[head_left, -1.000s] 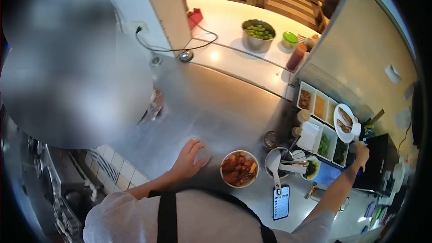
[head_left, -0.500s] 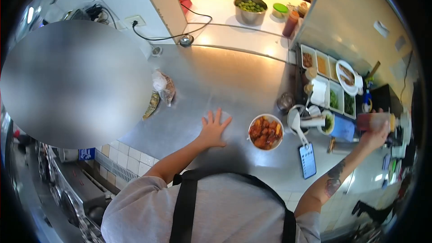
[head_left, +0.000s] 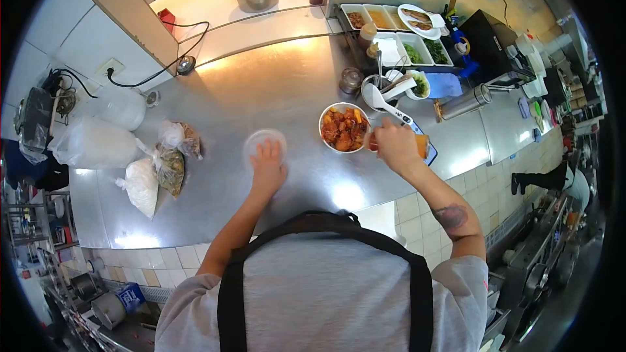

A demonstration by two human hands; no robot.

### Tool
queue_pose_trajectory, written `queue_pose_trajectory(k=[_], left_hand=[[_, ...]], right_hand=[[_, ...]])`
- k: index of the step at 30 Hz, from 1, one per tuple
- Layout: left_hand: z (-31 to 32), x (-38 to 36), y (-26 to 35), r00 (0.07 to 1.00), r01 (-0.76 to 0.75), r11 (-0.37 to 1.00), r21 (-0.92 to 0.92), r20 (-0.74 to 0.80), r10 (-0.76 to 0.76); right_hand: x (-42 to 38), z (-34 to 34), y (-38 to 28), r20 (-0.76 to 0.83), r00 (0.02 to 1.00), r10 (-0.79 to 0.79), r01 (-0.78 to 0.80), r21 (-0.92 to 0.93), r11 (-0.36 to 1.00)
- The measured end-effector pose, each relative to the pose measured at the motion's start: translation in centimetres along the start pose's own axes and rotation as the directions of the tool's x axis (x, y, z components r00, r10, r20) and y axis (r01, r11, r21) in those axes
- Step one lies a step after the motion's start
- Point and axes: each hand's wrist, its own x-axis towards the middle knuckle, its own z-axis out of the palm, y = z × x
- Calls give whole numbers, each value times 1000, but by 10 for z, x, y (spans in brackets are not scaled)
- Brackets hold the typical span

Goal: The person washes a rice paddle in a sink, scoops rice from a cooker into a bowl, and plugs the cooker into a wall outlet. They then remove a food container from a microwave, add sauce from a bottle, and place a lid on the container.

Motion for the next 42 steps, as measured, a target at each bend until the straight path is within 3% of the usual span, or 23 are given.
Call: queue_pose_trajectory(k=[4,6,9,12,16,18,19,21,22,24,25,27,28,29,31,32,33,34,36,39,40,41,42], left_hand=[[1,-10,-8,984,-24,998,-53,-175,15],[-3,-13,-11,942,-68,991,-113,-335,27],[-19,-17,-12,916,-97,972,-213,-400,3],[-26,-16,-13,873,-94,951,-294,-483,-63],[-47,-8,-2,852,-91,922,-376,-510,-124],[-51,-1,2,813,-15,809,-588,-478,-333],[-51,3,2,814,-16,810,-586,-479,-330],[-52,10,-1,804,-101,472,-876,-351,-479],[-50,13,-3,805,-101,474,-875,-352,-478],[-44,19,-8,769,-187,28,-982,-163,-618],[-42,20,-12,771,-185,29,-982,-164,-615],[-38,20,-20,808,-159,-240,-958,14,-589],[-35,22,-25,818,-154,-245,-957,15,-575],[-32,22,-30,820,-113,-315,-942,91,-565],[-31,26,-20,839,-51,-394,-918,174,-515],[-47,25,-4,830,36,-455,-890,280,-482],[-55,26,8,809,120,-511,-851,382,-447],[-52,29,13,818,131,-515,-847,386,-427],[-50,29,11,821,120,-603,-788,421,-386],[-30,23,-9,861,149,-603,-783,403,-310],[-23,20,-16,859,139,-604,-785,399,-321],[-15,17,-21,899,110,-654,-749,356,-257],[-10,17,-22,932,85,-701,-708,306,-196]], right_hand=[[20,4,-5,-37,999,-1,0,-34,999],[23,0,2,-104,991,85,-85,-1,996],[11,-6,13,-25,989,147,-145,79,986],[-6,4,10,66,986,150,-153,32,988],[-9,16,10,62,992,114,-120,101,988],[-8,10,15,68,975,212,-222,226,949],[-10,10,18,68,975,214,-224,228,948],[-19,13,25,109,960,258,-280,405,871],[-23,19,28,109,960,259,-280,407,870],[-31,40,30,14,981,191,-155,643,750],[-35,49,28,14,981,195,-158,645,748],[-40,67,23,-8,955,298,-127,894,431],[-41,76,24,43,952,301,-105,976,192],[-40,70,25,41,946,323,-109,975,194],[-39,57,34,-2,905,426,136,949,-285],[-35,55,51,-45,889,455,202,932,-302],[-28,41,69,-159,832,531,339,904,-261],[-22,27,94,-204,788,581,377,906,-193],[-2,-12,143,-257,653,712,389,921,-25],[49,-41,224,-422,445,790,414,879,236],[76,-25,267,-523,320,790,270,850,453],[93,-29,287,-554,216,804,58,829,556],[105,-43,287,-518,151,842,-23,850,527]])
